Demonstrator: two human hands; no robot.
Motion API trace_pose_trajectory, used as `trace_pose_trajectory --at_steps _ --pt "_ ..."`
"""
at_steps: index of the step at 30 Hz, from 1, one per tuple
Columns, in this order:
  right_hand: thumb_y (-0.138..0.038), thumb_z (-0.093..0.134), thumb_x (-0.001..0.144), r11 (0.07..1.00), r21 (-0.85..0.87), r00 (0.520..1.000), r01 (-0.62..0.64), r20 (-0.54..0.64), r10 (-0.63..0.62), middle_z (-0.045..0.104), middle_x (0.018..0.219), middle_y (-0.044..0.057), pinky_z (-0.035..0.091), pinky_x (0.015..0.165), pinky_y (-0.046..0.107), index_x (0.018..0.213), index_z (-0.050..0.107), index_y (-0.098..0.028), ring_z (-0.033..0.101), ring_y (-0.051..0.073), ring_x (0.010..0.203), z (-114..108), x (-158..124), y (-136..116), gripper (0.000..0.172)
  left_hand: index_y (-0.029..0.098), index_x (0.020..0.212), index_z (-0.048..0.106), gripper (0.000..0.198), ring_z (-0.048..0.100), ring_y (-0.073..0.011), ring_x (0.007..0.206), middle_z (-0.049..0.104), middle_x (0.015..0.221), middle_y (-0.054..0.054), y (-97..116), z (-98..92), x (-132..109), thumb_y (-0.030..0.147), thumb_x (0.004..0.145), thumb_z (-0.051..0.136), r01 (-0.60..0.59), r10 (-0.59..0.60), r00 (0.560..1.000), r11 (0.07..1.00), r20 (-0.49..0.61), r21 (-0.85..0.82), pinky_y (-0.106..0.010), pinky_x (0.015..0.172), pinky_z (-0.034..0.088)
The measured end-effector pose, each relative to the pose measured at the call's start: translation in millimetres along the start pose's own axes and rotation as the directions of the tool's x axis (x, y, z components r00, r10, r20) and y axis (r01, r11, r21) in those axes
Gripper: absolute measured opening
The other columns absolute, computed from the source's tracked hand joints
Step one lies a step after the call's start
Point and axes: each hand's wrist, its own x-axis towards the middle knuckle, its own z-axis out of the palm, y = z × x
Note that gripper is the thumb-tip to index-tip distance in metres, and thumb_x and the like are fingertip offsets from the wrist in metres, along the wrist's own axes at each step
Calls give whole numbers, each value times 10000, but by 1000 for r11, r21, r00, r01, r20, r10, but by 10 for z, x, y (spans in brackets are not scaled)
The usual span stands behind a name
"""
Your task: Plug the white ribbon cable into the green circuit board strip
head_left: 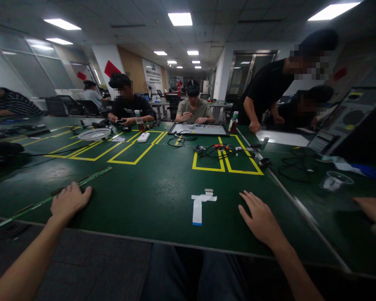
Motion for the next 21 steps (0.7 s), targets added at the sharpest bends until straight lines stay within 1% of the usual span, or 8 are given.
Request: trace_pose_trajectory --at_steps 2,4,9,12,15,17,19,21 --pt "-480 404 1062 1000 -1 1000 6 -9 -6 514 1621 154 367 1245 536 1537 539 -139 422 315 1538 11 4 11 600 -64 1293 592 779 616 -436 1261 651 1353 -336 97 -22 -68 556 1000 221 -61 61 998 998 -6 -6 -495 1001 493" --pt "-478 404 1060 1000 -5 1000 6 -13 -6 515 1622 148 375 1239 538 1537 538 -148 426 312 1536 18 5 18 596 -47 1275 618 769 607 -437 1284 646 1371 -326 234 -11 -112 557 1006 226 -151 151 988 989 -13 -6 -495 1029 485" --pt "-480 410 1056 1000 3 1000 -3 -13 3 522 1619 133 376 1239 539 1534 547 -174 433 309 1534 14 2 11 584 27 1498 533 765 447 -391 1497 490 1610 -240 805 101 -208 538 1021 222 -344 343 938 939 -45 -17 -481 1180 385" --pt "-477 403 1062 1000 4 1000 -6 -10 6 514 1625 138 368 1247 535 1540 542 -156 427 306 1536 -6 -3 -11 592 61 1542 519 761 417 -391 1528 508 1609 -214 1261 139 -344 523 1037 186 -471 468 881 881 -74 -39 -560 1248 282" --pt "-484 402 1066 1000 12 1000 -22 12 22 498 1637 138 358 1255 542 1552 530 -149 412 308 1545 -32 -8 -35 604 77 1573 494 752 276 -413 1603 463 1650 -182 1691 148 -528 530 1049 200 -573 567 819 815 -86 -88 -628 1283 170" --pt "-486 404 1066 999 21 999 -29 22 28 493 1641 137 356 1256 541 1556 527 -155 404 308 1551 -44 -9 -44 604 78 1616 430 757 209 -416 1625 385 1697 -165 1932 150 -649 541 1057 216 -633 629 773 761 -77 -141 -617 1292 167" --pt "-482 402 1066 1000 18 999 -25 24 25 495 1640 136 354 1257 533 1555 529 -158 400 305 1554 -46 -8 -47 600 83 1644 378 764 222 -410 1623 324 1720 -169 2136 147 -757 555 1064 223 -673 675 735 711 -71 -204 -604 1292 196" --pt "-478 397 1067 1000 4 1000 -18 21 18 496 1639 137 354 1256 527 1554 529 -152 403 302 1552 -41 -6 -46 600 51 1638 373 770 259 -393 1617 326 1706 -212 2319 130 -854 549 1076 204 -709 715 693 656 -86 -259 -599 1289 213"
